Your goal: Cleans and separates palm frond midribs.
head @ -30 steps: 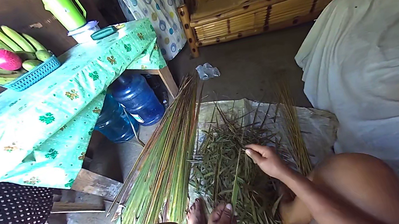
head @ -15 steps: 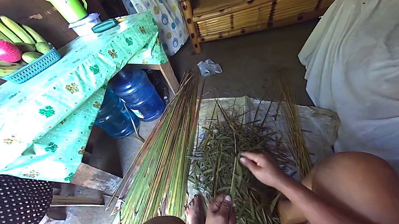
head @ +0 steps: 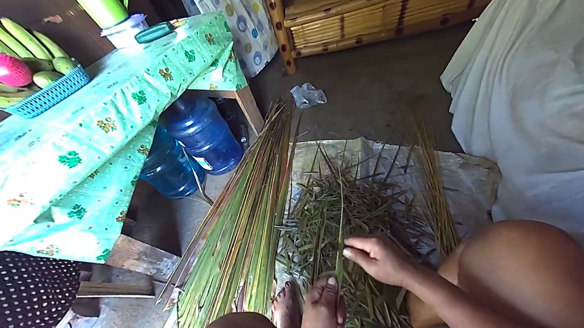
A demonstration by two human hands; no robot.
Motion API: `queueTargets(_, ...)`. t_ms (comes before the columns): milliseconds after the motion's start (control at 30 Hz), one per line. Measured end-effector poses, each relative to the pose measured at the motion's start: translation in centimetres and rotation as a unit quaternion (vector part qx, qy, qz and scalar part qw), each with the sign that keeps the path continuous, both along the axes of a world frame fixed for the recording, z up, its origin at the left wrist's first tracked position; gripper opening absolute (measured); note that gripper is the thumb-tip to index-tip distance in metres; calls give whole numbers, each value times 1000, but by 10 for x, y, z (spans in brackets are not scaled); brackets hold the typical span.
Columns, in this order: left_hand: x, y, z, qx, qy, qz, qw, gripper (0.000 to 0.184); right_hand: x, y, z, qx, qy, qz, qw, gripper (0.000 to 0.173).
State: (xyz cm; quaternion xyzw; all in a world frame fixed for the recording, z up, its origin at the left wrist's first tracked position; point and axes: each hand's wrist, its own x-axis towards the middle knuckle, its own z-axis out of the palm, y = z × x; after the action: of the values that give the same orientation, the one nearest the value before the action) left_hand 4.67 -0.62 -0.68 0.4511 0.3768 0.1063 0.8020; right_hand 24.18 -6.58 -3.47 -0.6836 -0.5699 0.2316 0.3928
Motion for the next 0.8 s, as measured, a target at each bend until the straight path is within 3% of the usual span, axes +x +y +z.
queueTargets(200,-5,-4,-1,-7,-16,-8,1000,31,34,10,-2,-16,88,-129,988,33)
queueTargets(333,0,3,2,2,7,7,1000,31,3,-7,14,-50,126,6,991,33)
queueTargets(433,4,8,3,15,1,21,1000,32,-24,-17,9,15,64,108,992,32)
queueTargets(500,4,7,3,15,-5,27,1000,33,-27,-16,4,53,18,116,992,33)
queueTargets(700,4,3,1,-6,-18,0,1000,30,-1,1,-5,18,-33,-3,999,36)
queueTargets(800,0,3,3,-16,-21,-17,1000,32,15,8,-2,-1,35,-85,996,35)
